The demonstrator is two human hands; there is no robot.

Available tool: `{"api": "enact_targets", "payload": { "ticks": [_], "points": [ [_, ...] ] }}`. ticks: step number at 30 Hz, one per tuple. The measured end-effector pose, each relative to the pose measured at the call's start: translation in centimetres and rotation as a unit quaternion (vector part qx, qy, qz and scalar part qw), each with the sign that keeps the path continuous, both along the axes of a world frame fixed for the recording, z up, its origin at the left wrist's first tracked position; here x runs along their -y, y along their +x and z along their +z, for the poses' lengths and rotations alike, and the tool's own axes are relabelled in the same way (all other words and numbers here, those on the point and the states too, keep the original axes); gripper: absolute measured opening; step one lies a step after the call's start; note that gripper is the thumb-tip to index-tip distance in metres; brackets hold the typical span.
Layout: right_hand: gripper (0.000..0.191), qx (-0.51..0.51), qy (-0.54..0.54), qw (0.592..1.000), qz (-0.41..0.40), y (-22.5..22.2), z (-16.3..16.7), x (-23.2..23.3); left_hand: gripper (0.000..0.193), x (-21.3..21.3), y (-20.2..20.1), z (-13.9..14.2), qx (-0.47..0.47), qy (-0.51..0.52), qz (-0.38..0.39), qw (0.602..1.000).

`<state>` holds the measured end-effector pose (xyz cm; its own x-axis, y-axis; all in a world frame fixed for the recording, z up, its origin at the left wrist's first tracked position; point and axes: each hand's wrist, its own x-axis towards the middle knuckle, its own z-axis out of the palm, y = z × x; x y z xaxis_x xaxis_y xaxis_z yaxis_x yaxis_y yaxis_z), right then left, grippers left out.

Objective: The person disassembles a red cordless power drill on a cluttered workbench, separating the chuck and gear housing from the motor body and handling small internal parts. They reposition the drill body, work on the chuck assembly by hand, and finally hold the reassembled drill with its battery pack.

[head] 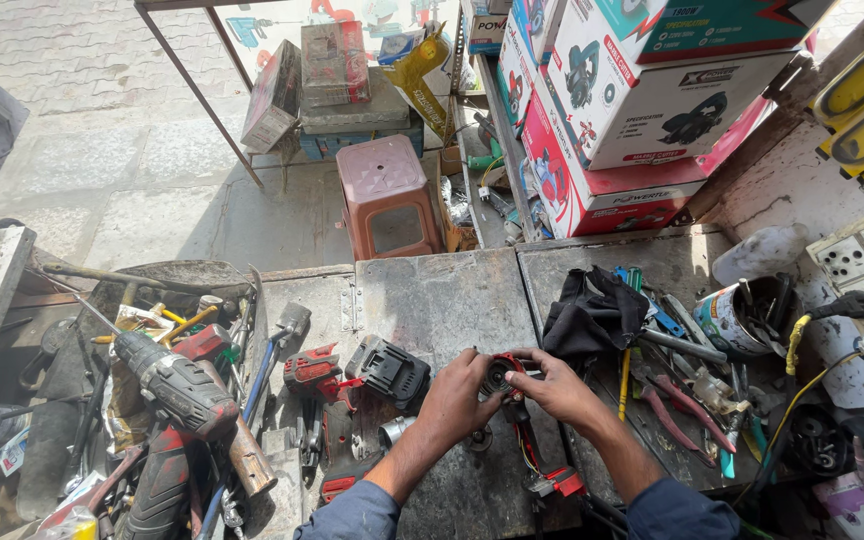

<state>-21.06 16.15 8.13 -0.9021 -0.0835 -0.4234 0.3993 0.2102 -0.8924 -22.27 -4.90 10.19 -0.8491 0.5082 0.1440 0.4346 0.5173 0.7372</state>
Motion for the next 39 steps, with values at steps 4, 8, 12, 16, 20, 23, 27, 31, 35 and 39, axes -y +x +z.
{"api": "enact_targets", "payload": {
  "ticks": [4,8,12,16,20,23,27,31,35,39],
  "points": [
    [0.043,-0.157,0.255,0.953,-0.047,2.8,3.5,2.1,0.051,0.6,-0.5,-0.2,0.015,0.028,-0.033,0.999],
    [0.032,-0.317,0.395,0.862,0.008,4.9,6.0,4.3,0.048,1.1,-0.9,-0.6,-0.002,0.030,-0.037,0.999],
    [0.031,-0.319,0.471,0.821,0.046,4.6,6.1,5.7,0.049,1.2,-1.0,-1.0,-0.013,0.034,-0.042,0.998],
    [0.025,-0.295,0.455,0.840,0.029,4.4,4.9,6.1,0.046,1.4,-1.1,-1.2,-0.012,0.007,-0.049,0.999],
    [0.021,-0.274,0.441,0.854,0.021,4.1,3.7,6.0,0.047,1.4,-1.2,-1.4,-0.019,0.013,-0.052,0.998],
    [0.022,-0.268,0.439,0.857,0.027,3.9,3.3,5.9,0.045,1.4,-1.2,-1.4,-0.010,0.010,-0.047,0.999],
    [0.019,-0.276,0.413,0.868,0.008,4.0,3.0,6.2,0.044,1.5,-1.1,-1.3,-0.011,0.020,-0.044,0.999],
    [0.020,-0.281,0.410,0.868,-0.003,4.1,2.9,6.4,0.041,1.4,-1.2,-1.3,-0.021,0.026,-0.036,0.999],
    [0.019,-0.278,0.403,0.872,-0.006,4.2,2.9,6.4,0.040,1.3,-1.2,-1.5,-0.024,0.023,-0.033,0.999],
    [0.020,-0.266,0.401,0.876,-0.004,4.2,3.1,6.4,0.039,1.4,-1.2,-1.5,-0.025,0.023,-0.034,0.999]
  ]
}}
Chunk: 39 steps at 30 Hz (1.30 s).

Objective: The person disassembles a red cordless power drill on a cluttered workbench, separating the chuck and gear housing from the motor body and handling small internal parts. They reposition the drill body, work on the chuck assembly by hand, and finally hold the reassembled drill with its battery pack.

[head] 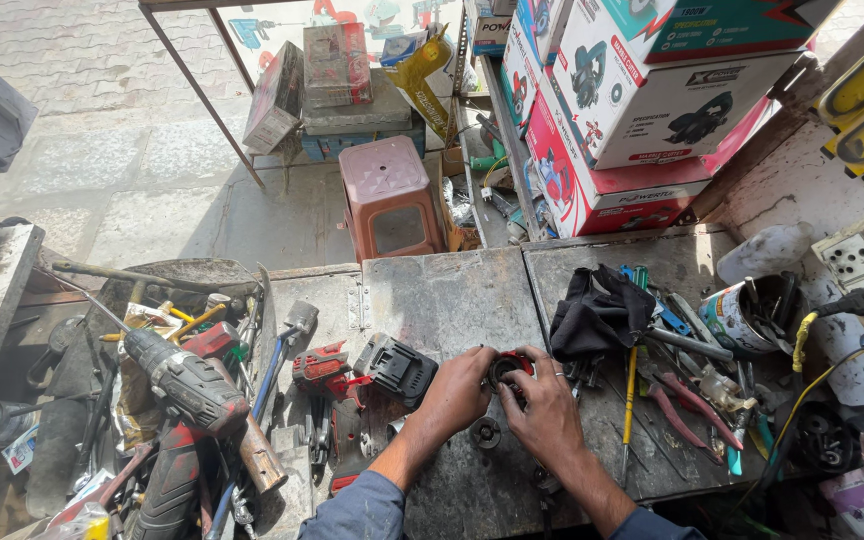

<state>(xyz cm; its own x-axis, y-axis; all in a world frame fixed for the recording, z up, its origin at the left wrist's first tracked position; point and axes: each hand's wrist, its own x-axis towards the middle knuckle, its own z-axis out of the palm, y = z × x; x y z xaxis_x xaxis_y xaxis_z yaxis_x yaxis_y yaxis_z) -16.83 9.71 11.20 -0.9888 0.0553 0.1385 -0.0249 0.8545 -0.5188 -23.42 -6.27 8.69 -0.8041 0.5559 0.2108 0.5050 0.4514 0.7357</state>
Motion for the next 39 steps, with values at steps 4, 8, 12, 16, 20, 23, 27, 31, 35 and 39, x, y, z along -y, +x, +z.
{"api": "enact_targets", "payload": {
  "ticks": [4,8,12,16,20,23,27,31,35,39],
  "points": [
    [0.022,-0.022,-0.024,0.999,0.003,0.1,0.2,-0.3,0.039,0.0,0.0,0.3,0.002,-0.005,-0.001,1.000],
    [0.033,-0.030,-0.071,0.997,-0.003,0.7,0.5,-1.2,0.039,0.0,0.0,0.7,0.003,0.008,-0.004,1.000],
    [0.050,0.066,-0.100,0.993,-0.024,1.6,0.4,-1.8,0.036,0.1,0.0,1.1,0.010,0.002,-0.003,1.000],
    [0.069,0.059,-0.108,0.992,-0.040,2.6,0.2,-2.1,0.033,0.3,0.0,1.3,0.019,0.004,-0.001,1.000],
    [0.075,0.168,-0.085,0.977,-0.103,4.1,0.6,-2.5,0.034,0.2,-0.2,1.3,0.019,0.002,-0.003,1.000],
    [0.071,0.256,-0.077,0.956,-0.117,4.3,0.9,-2.6,0.033,0.1,-0.3,1.2,0.027,-0.006,0.003,1.000],
    [0.054,0.320,0.013,0.944,-0.080,2.6,0.6,-2.1,0.032,0.0,-0.1,1.4,0.048,0.011,-0.002,0.999],
    [0.051,0.272,0.014,0.957,-0.103,1.1,-0.1,-1.3,0.030,-0.1,0.0,1.7,0.055,0.015,0.008,0.998],
    [0.050,0.276,0.015,0.955,-0.104,1.6,-0.2,-1.0,0.031,-0.2,0.2,1.9,0.064,-0.007,0.032,0.997],
    [0.049,0.260,0.006,0.960,-0.105,1.9,-0.2,-0.9,0.030,-0.1,0.3,2.0,0.061,-0.003,0.034,0.998]
  ]
}}
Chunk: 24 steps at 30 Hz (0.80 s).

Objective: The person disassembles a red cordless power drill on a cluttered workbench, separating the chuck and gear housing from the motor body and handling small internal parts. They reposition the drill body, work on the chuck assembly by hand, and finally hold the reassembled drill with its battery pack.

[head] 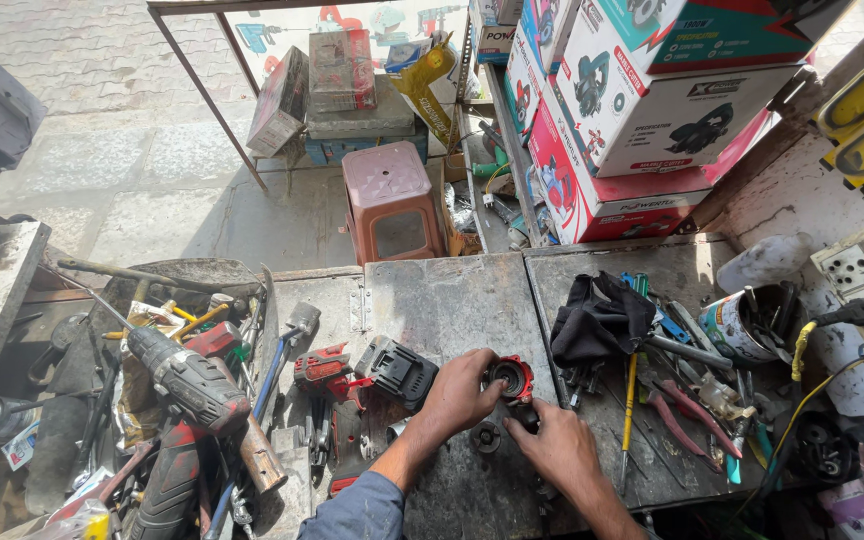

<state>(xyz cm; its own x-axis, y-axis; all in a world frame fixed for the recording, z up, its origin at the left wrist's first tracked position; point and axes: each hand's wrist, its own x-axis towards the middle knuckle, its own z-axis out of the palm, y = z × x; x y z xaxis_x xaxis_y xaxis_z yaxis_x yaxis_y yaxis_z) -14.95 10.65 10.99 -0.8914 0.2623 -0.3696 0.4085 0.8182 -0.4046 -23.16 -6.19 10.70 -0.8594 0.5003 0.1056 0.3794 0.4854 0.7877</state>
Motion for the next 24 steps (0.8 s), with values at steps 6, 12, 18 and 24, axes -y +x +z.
{"api": "enact_targets", "payload": {
  "ticks": [6,12,18,24],
  "points": [
    [0.049,0.034,0.032,0.999,0.021,0.2,-1.2,-0.3,0.028,0.2,0.0,0.4,0.028,0.004,-0.003,1.000],
    [0.048,0.026,0.004,1.000,0.014,0.1,-1.8,-1.2,0.029,0.1,0.0,0.8,0.048,0.008,-0.001,0.999],
    [0.041,-0.023,-0.048,0.999,0.006,0.2,-0.9,-1.9,0.025,0.0,-0.6,0.9,0.032,0.047,0.011,0.998],
    [0.043,-0.012,-0.150,0.989,-0.008,-0.4,-1.3,-2.6,0.026,0.1,-0.9,1.0,0.055,0.049,0.031,0.997]
  ]
}}
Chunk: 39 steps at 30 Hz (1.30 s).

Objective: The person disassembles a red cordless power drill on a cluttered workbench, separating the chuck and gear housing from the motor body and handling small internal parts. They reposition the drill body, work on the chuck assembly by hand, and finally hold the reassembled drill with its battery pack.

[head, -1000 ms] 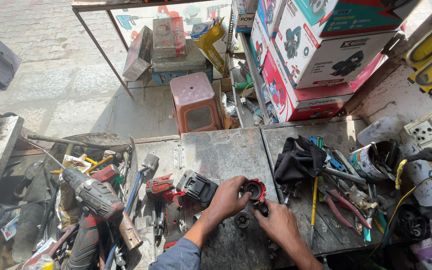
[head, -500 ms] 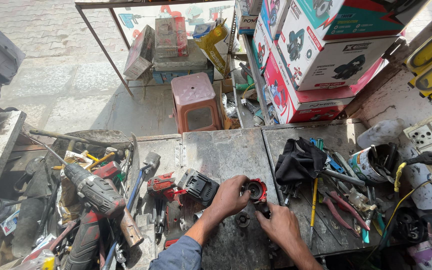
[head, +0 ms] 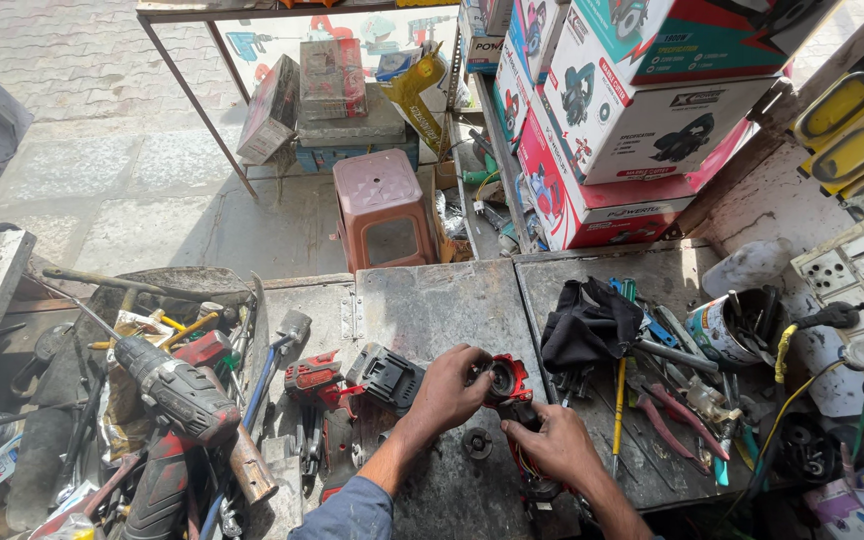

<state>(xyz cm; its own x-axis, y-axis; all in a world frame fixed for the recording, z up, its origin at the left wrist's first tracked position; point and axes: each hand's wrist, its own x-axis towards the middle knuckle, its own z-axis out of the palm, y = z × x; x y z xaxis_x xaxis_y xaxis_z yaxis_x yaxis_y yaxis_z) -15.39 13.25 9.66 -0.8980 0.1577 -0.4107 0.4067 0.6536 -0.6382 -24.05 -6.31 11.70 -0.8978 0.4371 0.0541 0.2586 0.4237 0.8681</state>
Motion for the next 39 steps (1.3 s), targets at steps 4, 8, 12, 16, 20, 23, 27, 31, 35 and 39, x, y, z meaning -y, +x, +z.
{"api": "enact_targets", "payload": {
  "ticks": [4,8,12,16,20,23,27,31,35,39],
  "points": [
    [0.042,0.021,-0.045,0.999,0.000,-0.5,-2.0,-0.8,0.028,0.0,0.1,-0.4,-0.054,-0.029,-0.009,0.998],
    [0.039,0.022,-0.163,0.986,0.012,-1.0,-4.1,-2.1,0.034,-0.1,0.2,-0.9,-0.038,-0.060,-0.021,0.997],
    [0.040,0.043,-0.206,0.977,0.031,-1.7,-5.2,-3.2,0.039,-0.2,0.3,-1.0,-0.032,-0.072,-0.024,0.997],
    [0.038,0.066,-0.253,0.965,-0.004,-2.0,-5.1,-3.5,0.042,-0.3,0.4,-1.0,-0.068,-0.062,-0.032,0.995],
    [0.039,0.070,-0.268,0.961,0.001,-2.0,-5.0,-3.3,0.043,-0.3,0.6,-1.2,-0.068,-0.067,-0.034,0.995],
    [0.041,0.095,-0.277,0.956,-0.001,-1.9,-5.3,-2.8,0.043,-0.2,0.6,-1.3,-0.082,-0.070,-0.039,0.993],
    [0.040,0.097,-0.367,0.925,-0.024,-2.3,-5.7,-2.3,0.043,-0.2,0.6,-1.3,-0.083,-0.077,-0.042,0.993],
    [0.043,0.114,-0.343,0.932,-0.013,-2.5,-5.5,-2.2,0.047,-0.2,0.9,-1.3,-0.084,-0.077,-0.061,0.992],
    [0.043,0.142,-0.349,0.925,-0.045,-2.5,-5.0,-2.1,0.049,-0.1,1.0,-1.5,-0.101,-0.090,-0.073,0.988],
    [0.042,0.159,-0.335,0.926,-0.068,-2.3,-4.5,-2.1,0.052,-0.1,0.9,-1.9,-0.105,-0.103,-0.101,0.984]
  ]
}}
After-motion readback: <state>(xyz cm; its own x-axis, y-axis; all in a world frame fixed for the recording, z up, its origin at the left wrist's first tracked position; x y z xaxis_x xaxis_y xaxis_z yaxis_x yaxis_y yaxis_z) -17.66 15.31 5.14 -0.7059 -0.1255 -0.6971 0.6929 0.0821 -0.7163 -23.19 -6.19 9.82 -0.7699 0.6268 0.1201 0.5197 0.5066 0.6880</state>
